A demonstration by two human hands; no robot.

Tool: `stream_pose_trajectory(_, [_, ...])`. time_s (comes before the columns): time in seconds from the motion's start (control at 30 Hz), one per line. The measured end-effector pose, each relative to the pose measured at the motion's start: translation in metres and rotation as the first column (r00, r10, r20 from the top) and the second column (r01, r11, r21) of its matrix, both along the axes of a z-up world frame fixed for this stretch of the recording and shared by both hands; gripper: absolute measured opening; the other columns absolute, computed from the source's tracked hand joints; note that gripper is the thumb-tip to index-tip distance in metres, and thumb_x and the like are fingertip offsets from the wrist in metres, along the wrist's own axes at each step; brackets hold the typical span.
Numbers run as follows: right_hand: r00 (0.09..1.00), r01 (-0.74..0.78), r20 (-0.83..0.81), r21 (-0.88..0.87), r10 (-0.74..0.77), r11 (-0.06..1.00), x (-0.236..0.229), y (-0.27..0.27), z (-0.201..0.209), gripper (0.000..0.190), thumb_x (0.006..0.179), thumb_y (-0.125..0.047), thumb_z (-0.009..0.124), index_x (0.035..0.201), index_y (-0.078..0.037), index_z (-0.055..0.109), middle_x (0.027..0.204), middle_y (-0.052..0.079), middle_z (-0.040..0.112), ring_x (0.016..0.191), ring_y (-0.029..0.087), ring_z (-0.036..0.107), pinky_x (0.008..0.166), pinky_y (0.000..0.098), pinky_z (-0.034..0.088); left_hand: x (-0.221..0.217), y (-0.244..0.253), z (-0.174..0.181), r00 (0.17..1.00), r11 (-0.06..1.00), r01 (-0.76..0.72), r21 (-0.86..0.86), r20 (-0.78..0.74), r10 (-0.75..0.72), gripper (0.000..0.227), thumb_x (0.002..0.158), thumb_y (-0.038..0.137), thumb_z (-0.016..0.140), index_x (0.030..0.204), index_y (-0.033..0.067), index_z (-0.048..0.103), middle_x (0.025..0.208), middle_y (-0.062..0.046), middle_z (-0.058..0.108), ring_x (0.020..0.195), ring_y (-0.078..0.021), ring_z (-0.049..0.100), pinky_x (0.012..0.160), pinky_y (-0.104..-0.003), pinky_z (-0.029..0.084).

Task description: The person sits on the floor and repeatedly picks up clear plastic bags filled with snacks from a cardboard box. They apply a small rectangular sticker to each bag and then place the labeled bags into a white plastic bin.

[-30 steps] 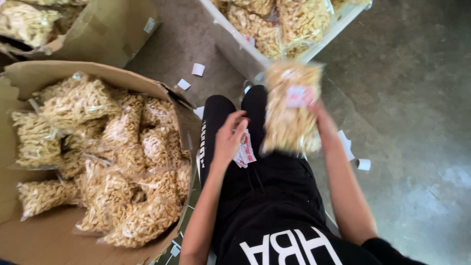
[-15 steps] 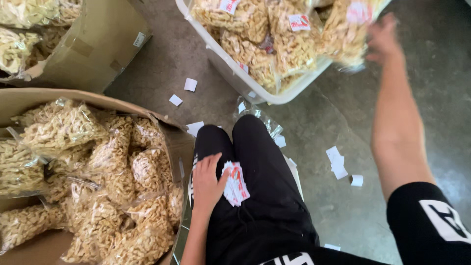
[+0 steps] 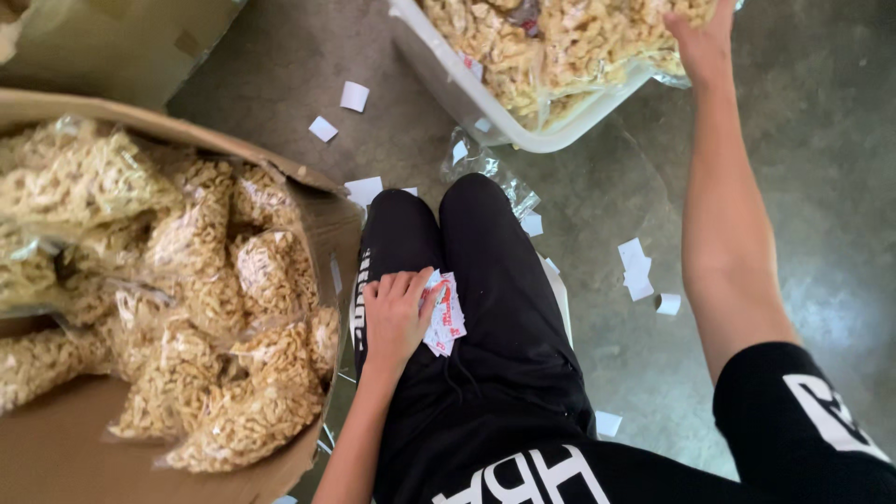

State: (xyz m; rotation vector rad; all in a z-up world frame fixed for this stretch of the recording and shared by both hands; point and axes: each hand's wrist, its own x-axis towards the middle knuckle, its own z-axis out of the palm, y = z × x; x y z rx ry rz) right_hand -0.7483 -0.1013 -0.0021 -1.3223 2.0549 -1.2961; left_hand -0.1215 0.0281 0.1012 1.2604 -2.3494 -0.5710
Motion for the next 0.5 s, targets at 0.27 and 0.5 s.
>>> stream_pose_trajectory(0.27, [0.935,0.325,0.152,-0.008,-0.32,0.946,0.03,0.02,-0.02,0.103,0.087,-0.009,0.087,0.159,-0.013,0.014,0.154,0.019,0.045,0.138,0.028,0.056,0.116,0.0368,0.044,0.001,0.007,0.012,0.976,0.996,-0.075,0.055,-0.201,0.085,0.017,0.084,0.016,0.08,0.098,0.013,0.07,0.096,0.001,0.07,0.094,-0.0202,0.062,0.088,-0.038,0.039])
stream_pose_trajectory(0.5, [0.968,0.201,-0.192,0.224,-0.159,0.954,0.035,-0.029,-0.007,0.098,0.1,-0.027,0.079,0.169,-0.022,0.009,0.151,0.018,0.062,0.139,0.037,0.06,0.118,0.0425,0.046,-0.003,0.007,0.013,0.855,0.824,-0.111,0.556,-0.369,0.365,0.014,0.088,0.012,0.075,0.101,0.0107,0.075,0.09,0.001,0.07,0.072,-0.0147,0.065,0.072,-0.031,0.048])
